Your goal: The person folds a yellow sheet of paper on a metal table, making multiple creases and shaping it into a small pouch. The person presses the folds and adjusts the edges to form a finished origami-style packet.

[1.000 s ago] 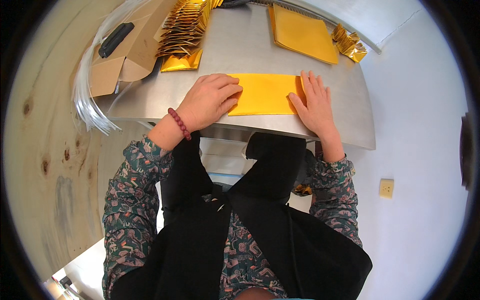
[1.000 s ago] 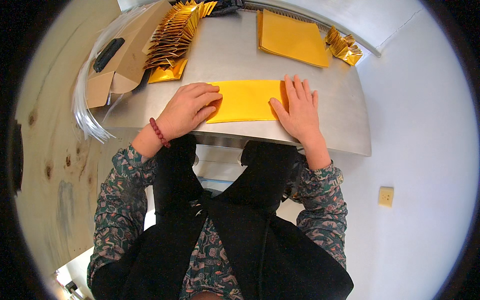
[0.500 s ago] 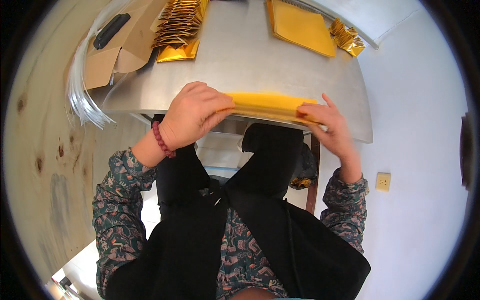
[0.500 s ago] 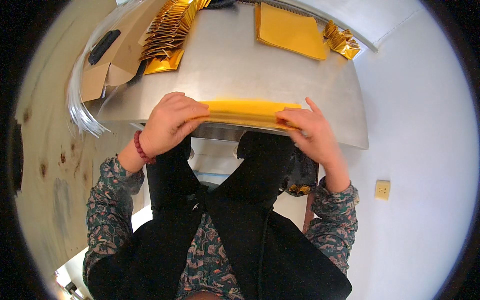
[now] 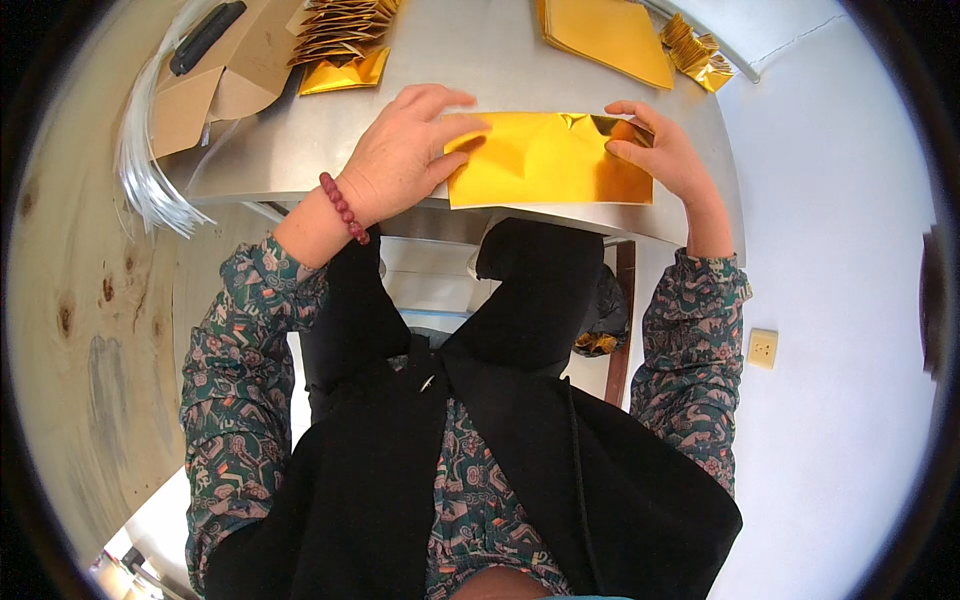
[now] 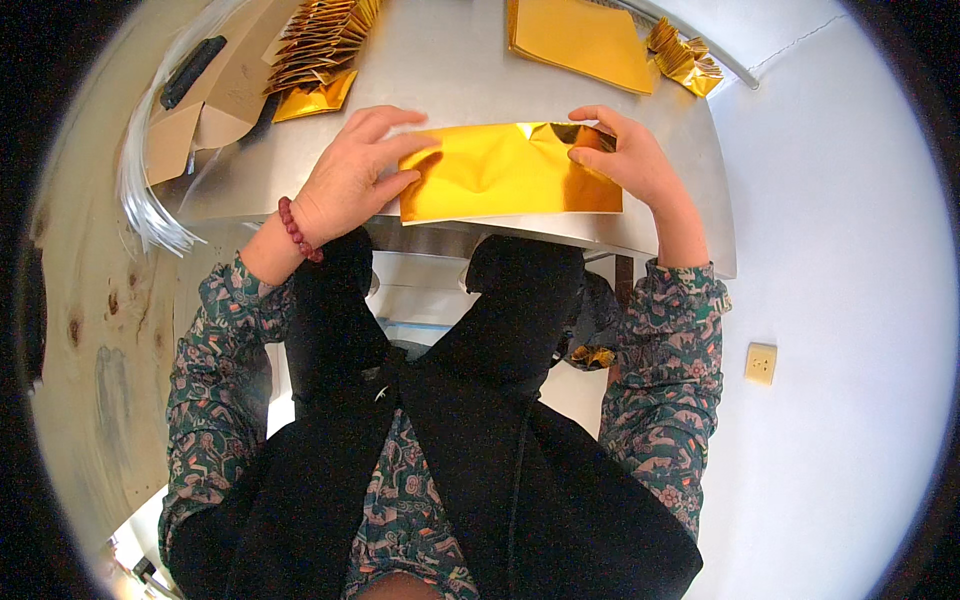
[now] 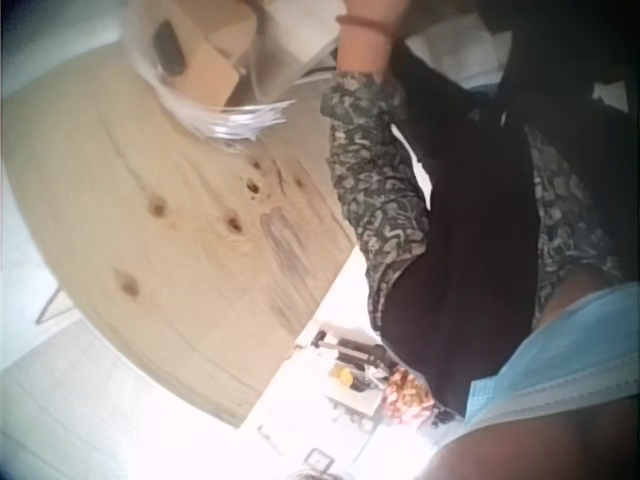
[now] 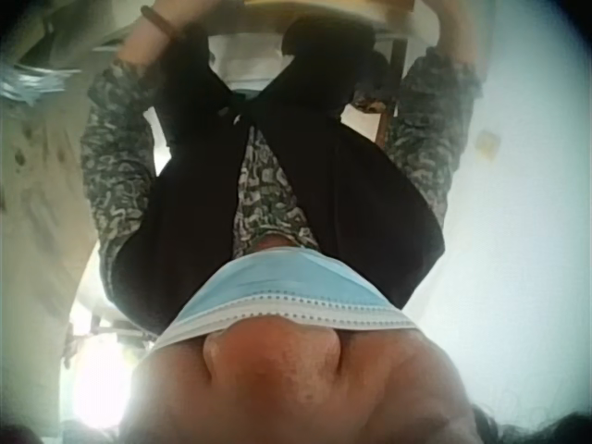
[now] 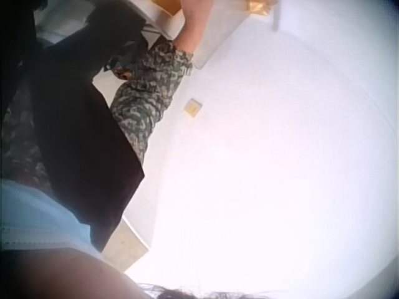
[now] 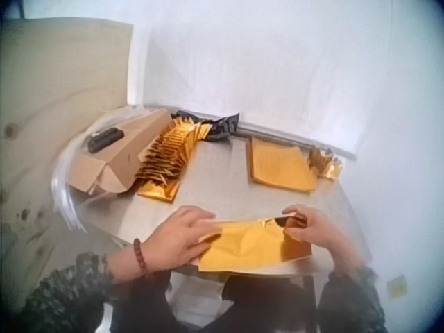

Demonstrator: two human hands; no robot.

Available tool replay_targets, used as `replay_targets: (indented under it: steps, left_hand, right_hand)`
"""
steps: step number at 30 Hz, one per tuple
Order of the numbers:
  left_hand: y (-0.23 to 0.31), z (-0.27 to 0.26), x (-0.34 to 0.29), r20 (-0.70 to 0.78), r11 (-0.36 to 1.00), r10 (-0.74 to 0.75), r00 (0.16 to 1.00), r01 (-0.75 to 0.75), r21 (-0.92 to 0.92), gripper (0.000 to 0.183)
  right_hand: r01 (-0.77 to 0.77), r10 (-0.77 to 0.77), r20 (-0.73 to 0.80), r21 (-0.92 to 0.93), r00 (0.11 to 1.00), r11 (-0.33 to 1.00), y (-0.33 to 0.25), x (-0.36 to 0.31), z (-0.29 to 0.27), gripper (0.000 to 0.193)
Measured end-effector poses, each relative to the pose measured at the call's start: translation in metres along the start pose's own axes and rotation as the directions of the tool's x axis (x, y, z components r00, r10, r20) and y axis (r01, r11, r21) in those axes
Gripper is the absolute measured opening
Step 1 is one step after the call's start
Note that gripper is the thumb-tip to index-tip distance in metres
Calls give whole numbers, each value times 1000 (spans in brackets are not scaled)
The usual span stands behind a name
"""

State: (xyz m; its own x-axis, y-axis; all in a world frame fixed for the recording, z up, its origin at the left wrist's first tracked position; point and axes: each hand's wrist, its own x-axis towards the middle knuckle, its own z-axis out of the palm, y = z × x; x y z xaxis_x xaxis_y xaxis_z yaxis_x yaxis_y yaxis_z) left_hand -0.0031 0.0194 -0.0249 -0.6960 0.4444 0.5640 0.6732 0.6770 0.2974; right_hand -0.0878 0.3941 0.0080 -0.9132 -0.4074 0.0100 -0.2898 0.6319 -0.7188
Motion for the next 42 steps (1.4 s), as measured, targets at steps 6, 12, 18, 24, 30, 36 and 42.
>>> replay_targets:
  steps: [6,12,18,24,30,36,42]
  left_hand:
    - [-8,4,-5,170,994,108,979,-102,-45,23]
    - [-11,2,-9,230,998,45,972,-31,-61,33]
    - [-16,0,-6,226,997,74,971,-68,-33,40]
    - [-15,0,-4,224,997,76,972,-74,-19,43]
    - [-13,-2,-3,255,998,54,965,-64,29,47]
    - [-20,-8,1,310,996,83,947,-90,8,54]
    - [-19,-9,1,346,998,59,936,-54,-25,56]
  right_hand:
    - [134,-203,-218,-294,955,946,12,-8,12,53]
    - [338,-534,-265,-535,803,774,-20,-36,46,39]
    - [383,-448,-133,-344,884,857,-28,-52,75,30]
    - [357,-410,-105,-330,906,874,-22,-47,69,30]
    - [369,-449,-161,-368,879,854,-23,-42,72,29]
    - [356,-428,-174,-333,887,873,-15,-39,72,29]
    - [281,-396,-255,-391,882,877,-4,-43,69,30]
